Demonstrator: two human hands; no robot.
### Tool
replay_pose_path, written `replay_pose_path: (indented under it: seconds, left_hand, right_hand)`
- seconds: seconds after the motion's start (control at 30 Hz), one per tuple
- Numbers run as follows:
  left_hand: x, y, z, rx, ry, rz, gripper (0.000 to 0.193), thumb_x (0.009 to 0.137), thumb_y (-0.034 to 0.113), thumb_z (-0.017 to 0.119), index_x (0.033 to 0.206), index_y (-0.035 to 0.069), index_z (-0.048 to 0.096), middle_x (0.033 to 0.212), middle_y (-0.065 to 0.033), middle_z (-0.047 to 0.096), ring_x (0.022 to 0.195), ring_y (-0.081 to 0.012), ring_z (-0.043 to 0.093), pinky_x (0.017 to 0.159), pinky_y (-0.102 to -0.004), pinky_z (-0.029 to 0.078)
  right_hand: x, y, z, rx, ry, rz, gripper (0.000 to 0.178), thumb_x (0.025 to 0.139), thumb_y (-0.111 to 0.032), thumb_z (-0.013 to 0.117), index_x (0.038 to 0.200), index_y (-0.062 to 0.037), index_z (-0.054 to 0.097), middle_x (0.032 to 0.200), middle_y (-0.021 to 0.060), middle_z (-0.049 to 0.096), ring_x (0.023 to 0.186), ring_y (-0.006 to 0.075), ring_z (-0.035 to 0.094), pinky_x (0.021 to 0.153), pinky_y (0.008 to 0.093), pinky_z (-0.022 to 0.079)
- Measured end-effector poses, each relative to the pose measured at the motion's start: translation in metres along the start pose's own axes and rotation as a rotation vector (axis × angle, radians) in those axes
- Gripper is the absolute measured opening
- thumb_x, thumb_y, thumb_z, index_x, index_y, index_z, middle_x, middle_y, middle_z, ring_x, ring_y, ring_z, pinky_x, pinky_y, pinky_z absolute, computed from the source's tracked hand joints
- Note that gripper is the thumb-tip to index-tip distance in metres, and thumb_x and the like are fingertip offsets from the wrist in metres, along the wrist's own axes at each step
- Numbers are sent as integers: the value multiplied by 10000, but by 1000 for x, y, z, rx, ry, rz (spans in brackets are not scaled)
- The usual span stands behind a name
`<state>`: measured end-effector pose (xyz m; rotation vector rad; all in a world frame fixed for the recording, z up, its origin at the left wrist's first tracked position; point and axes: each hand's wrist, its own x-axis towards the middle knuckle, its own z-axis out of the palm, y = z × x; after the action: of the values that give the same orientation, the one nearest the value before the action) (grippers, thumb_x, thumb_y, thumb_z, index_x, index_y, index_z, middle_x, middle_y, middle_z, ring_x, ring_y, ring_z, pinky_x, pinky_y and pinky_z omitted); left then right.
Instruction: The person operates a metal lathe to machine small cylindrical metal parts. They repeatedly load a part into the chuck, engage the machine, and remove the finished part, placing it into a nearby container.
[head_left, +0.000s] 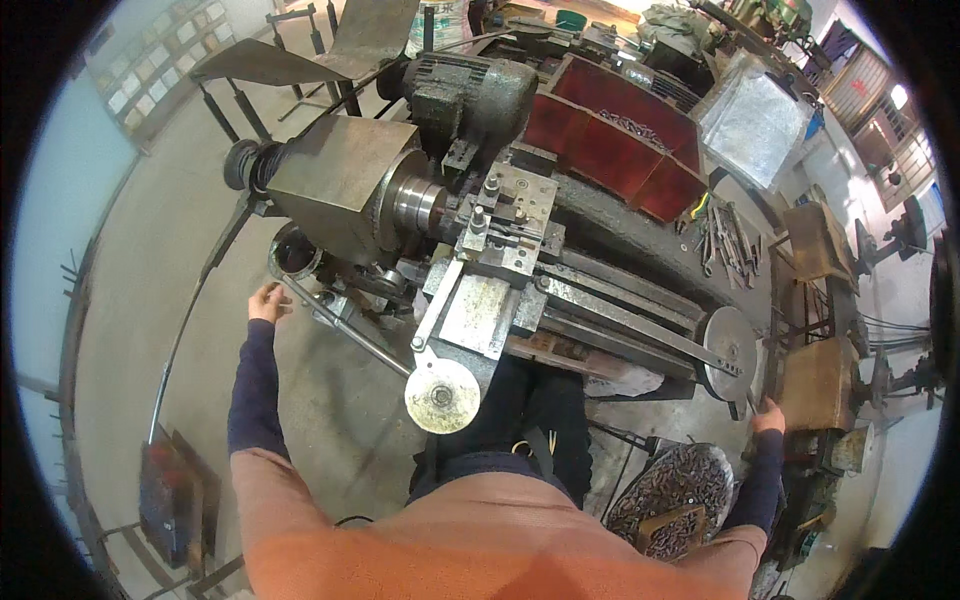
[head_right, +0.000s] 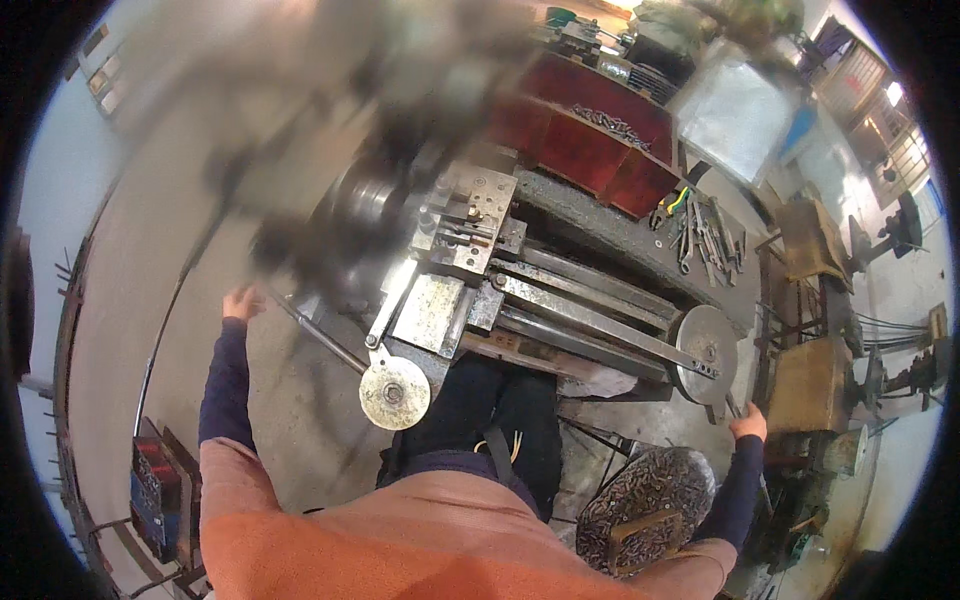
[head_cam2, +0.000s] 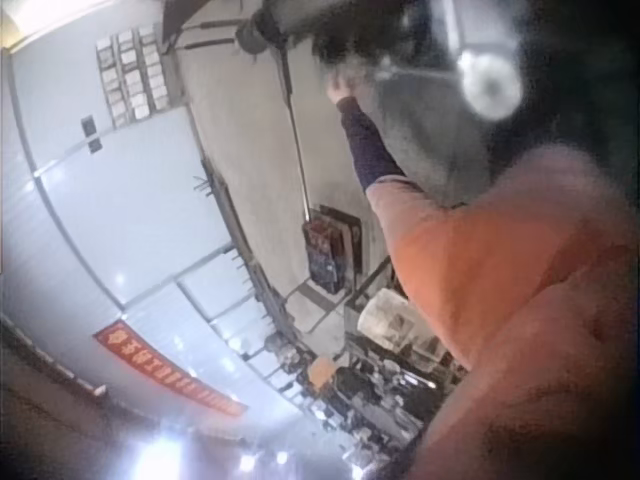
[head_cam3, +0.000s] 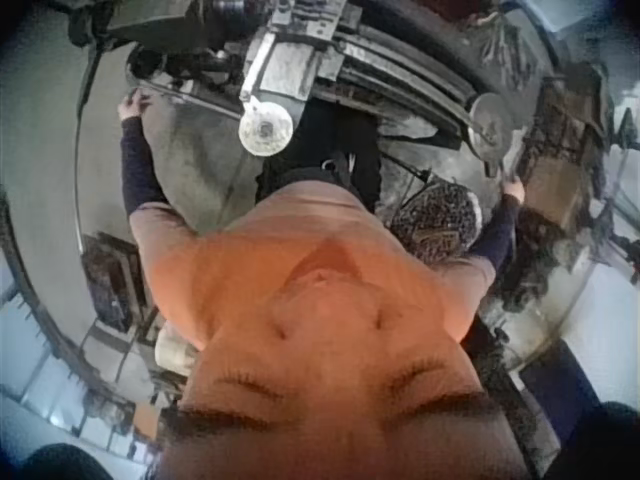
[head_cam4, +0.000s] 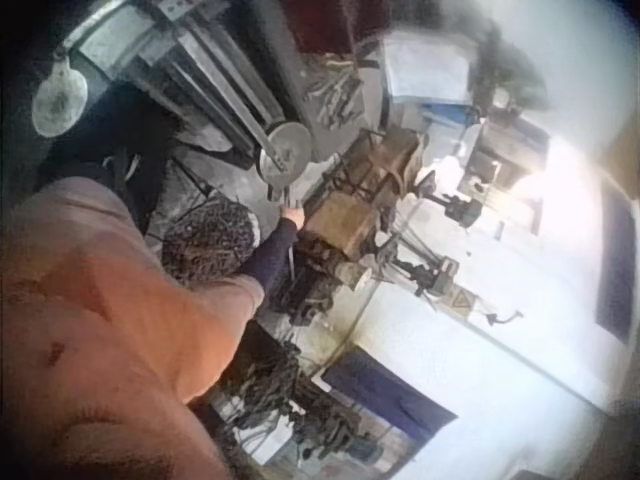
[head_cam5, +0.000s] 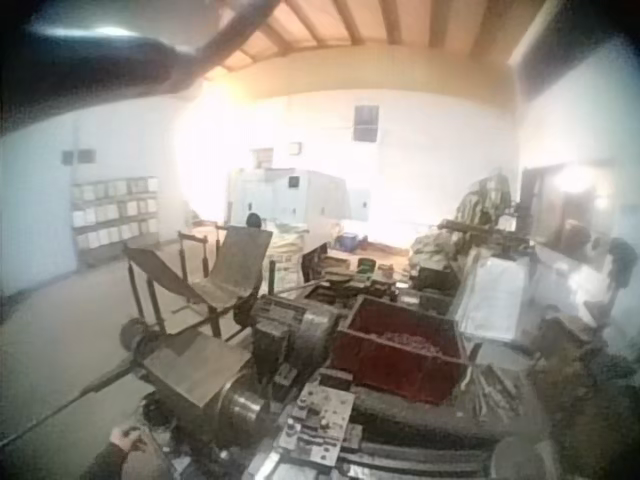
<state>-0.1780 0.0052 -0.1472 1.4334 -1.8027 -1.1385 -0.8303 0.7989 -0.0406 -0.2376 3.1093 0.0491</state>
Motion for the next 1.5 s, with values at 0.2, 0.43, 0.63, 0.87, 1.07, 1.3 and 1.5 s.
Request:
replay_pose_path:
  seconds: [0.2, 0.43, 0.63, 0.87, 1.07, 1.3, 1.5]
  left_hand:
    - [-14, 34, 33, -277, -30, -333, 530, 844, 401, 555, 1087, -61, 462, 746, -175, 631, 538, -232, 617, 473, -305, 503]
    - [-8, 37, 77, -616, 67, -378, 328, 825, 163, 500, 1072, -17, 381, 684, -236, 587, 472, -310, 583, 451, -437, 525]
    - [-10, 43, 76, -651, 50, -379, 280, 803, 82, 460, 1048, -17, 366, 693, -251, 577, 474, -333, 578, 468, -454, 527]
    - [-24, 60, 71, -506, 73, -379, 251, 786, 76, 496, 942, -95, 398, 682, -250, 574, 502, -331, 592, 471, -436, 530]
    - [-16, 52, 60, -448, 79, -331, 225, 765, 82, 513, 877, -95, 431, 668, -233, 575, 530, -331, 597, 480, -438, 525]
    - [-83, -8, 6, -767, 258, -383, 264, 739, 107, 522, 860, -95, 405, 676, -232, 567, 572, -365, 593, 509, -489, 518]
    - [-192, 15, 4, -678, 678, -424, 147, 708, 76, 495, 644, -37, 426, 614, -193, 476, 576, -333, 529, 558, -503, 485]
  right_hand:
    - [-9, 85, 46, -161, -89, 295, 458, 657, -184, 581, 1103, -81, 561, 1073, 175, 591, 1020, 319, 554, 868, 381, 439]
    - [-94, 39, 48, -146, -39, 415, 348, 678, -241, 578, 995, -102, 607, 997, 176, 612, 938, 349, 580, 799, 433, 463]
    - [-139, 12, 49, -17, -26, 422, 374, 618, -262, 626, 933, -61, 635, 909, 182, 634, 904, 362, 586, 777, 428, 458]
    - [-124, 3, 34, -45, -44, 495, 400, 641, -307, 607, 925, -27, 633, 957, 204, 621, 916, 369, 587, 803, 435, 455]
    - [-18, 55, 38, -220, -41, 419, 400, 680, -323, 613, 968, -45, 607, 1015, 166, 617, 958, 318, 590, 813, 412, 466]
    - [-15, 60, 43, -208, -111, 468, 409, 686, -314, 559, 964, -16, 596, 1020, 197, 609, 962, 337, 584, 826, 420, 454]
    - [-81, 55, 53, -175, -43, 506, 390, 691, -306, 548, 926, -3, 617, 960, 218, 617, 929, 380, 580, 809, 435, 455]
